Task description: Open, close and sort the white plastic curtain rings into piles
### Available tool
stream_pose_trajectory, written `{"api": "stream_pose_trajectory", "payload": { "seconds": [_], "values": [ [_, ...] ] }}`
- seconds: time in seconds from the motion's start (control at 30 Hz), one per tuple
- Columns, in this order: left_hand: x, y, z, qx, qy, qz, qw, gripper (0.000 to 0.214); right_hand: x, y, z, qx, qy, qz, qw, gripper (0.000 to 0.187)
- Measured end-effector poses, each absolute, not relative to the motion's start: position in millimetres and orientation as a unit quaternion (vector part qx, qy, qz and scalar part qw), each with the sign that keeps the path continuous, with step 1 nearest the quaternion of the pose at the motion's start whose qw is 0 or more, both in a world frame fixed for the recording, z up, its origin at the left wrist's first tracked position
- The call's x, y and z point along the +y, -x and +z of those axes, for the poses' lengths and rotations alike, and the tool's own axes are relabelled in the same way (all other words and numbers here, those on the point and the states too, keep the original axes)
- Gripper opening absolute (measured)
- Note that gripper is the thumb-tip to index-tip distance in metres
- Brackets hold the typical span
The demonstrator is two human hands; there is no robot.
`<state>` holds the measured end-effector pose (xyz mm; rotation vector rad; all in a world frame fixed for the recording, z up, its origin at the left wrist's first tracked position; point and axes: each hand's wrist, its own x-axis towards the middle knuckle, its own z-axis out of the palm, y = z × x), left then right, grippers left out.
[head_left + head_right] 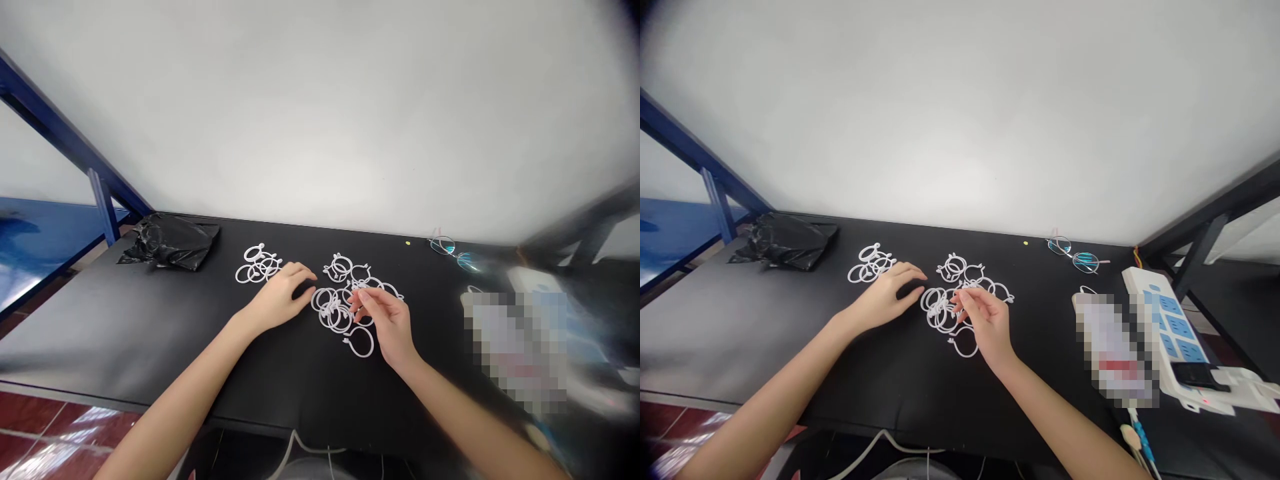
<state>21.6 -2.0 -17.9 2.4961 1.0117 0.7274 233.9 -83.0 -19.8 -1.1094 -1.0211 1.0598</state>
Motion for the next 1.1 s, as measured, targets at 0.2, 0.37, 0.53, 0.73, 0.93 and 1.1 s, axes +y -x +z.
{"api": "stream_pose_trajectory", "payload": {
  "seconds": [0.2,0.37,0.53,0.73,0.93,1.1],
  "values": [
    [-14.1,-35.8,-25.4,0.374,-0.872,0.213,0.233,0.018,-83.0,-233.8,-19.6,-0.445,0.484,0.454,0.602,0.013],
    [-12.7,-33.5,-21.0,0.374,-0.833,0.289,0.287,0.014,-83.6,-233.9,-19.0,-0.459,0.488,0.437,0.6,0.014],
    [-21.1,-41.3,-8.7,0.384,-0.76,0.416,0.32,0.011,-88.8,-231.5,-19.2,-0.569,0.487,0.319,0.581,0.013],
    [-37.7,-54.6,-5.7,0.379,-0.717,0.42,0.408,0.01,-92.9,-228.1,-21.1,-0.693,0.413,0.186,0.561,0.035],
    [-40.4,-56.2,-8.4,0.4,-0.707,0.394,0.43,0.011,-94.8,-230.1,-22.5,-0.726,0.382,0.118,0.56,0.037],
    [-46.6,-55.2,-7.9,0.314,-0.784,0.392,0.365,0.026,-97.3,-226.7,-17.6,-0.705,0.386,0.127,0.581,0.03]
  ]
}}
